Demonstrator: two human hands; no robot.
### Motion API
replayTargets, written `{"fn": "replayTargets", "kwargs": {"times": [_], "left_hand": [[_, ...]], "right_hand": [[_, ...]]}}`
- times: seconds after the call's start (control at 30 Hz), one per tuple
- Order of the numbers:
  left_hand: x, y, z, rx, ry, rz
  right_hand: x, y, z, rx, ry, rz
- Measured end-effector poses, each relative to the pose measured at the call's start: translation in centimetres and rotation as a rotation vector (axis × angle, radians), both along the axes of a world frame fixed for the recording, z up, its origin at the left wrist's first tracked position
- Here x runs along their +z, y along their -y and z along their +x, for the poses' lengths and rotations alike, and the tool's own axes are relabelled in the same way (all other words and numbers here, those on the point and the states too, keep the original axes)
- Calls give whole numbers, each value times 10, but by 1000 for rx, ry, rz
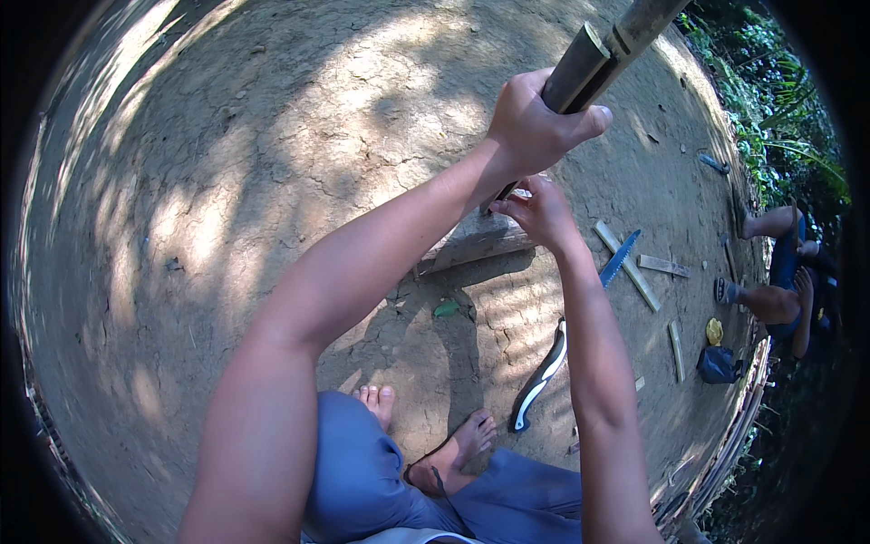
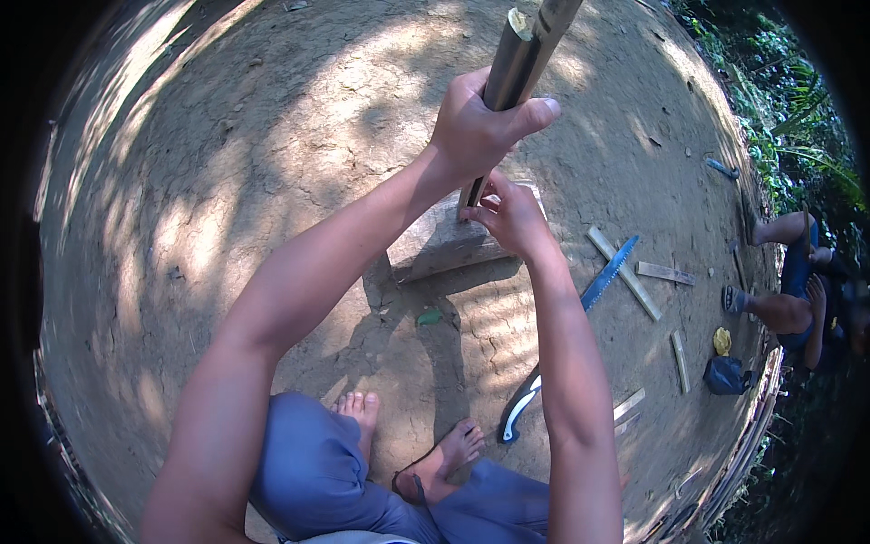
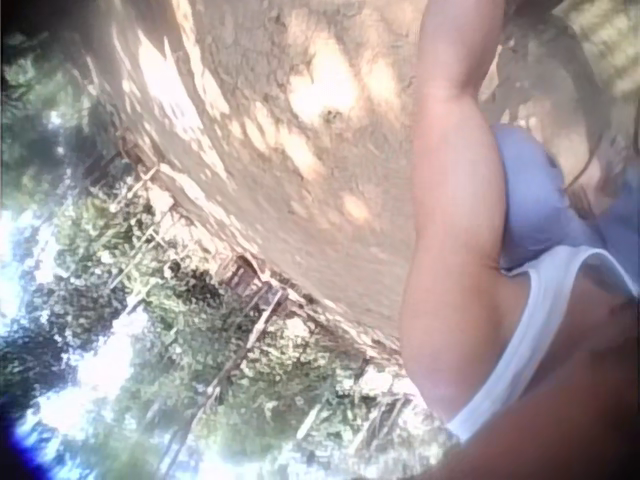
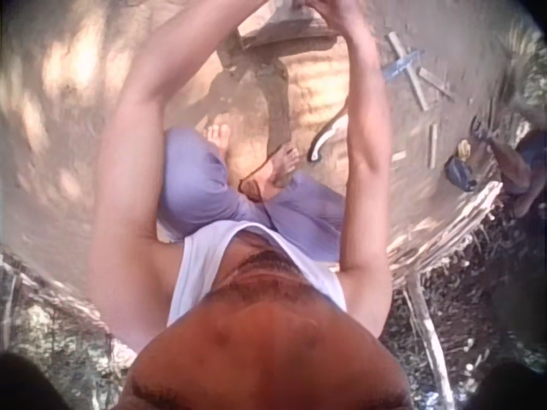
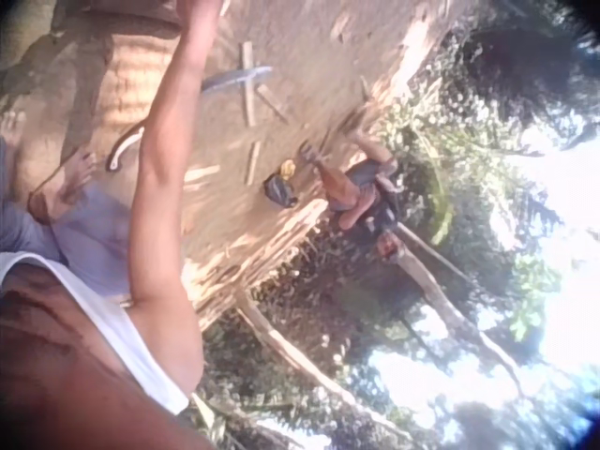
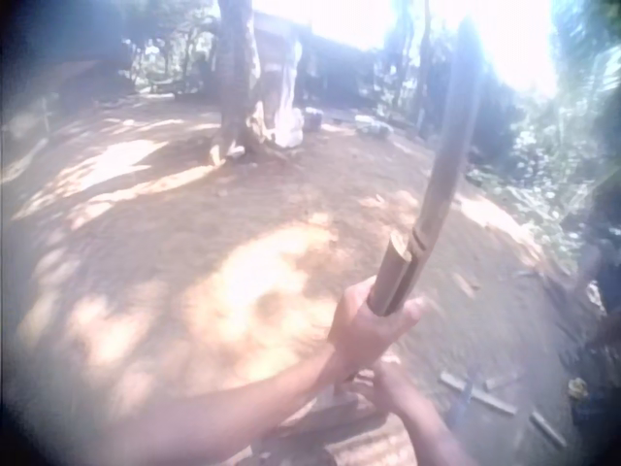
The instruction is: The person saws a piece of wood and then saws a long bamboo pole held by hand on a wooden block.
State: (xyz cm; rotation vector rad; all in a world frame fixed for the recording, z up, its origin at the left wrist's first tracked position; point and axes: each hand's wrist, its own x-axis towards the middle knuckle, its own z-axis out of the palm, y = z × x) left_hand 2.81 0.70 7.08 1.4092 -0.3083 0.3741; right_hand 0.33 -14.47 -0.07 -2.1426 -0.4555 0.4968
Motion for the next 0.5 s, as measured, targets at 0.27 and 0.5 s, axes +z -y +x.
{"fn": "replayTargets", "kwargs": {"times": [0.27, 0.5], "left_hand": [[7, 2, -2, 12, -18, -10], [13, 3, -11, 60, -11, 33]], "right_hand": [[-76, -30, -7, -185, 124, 551], [-92, -51, -15, -238, 327, 610]]}}
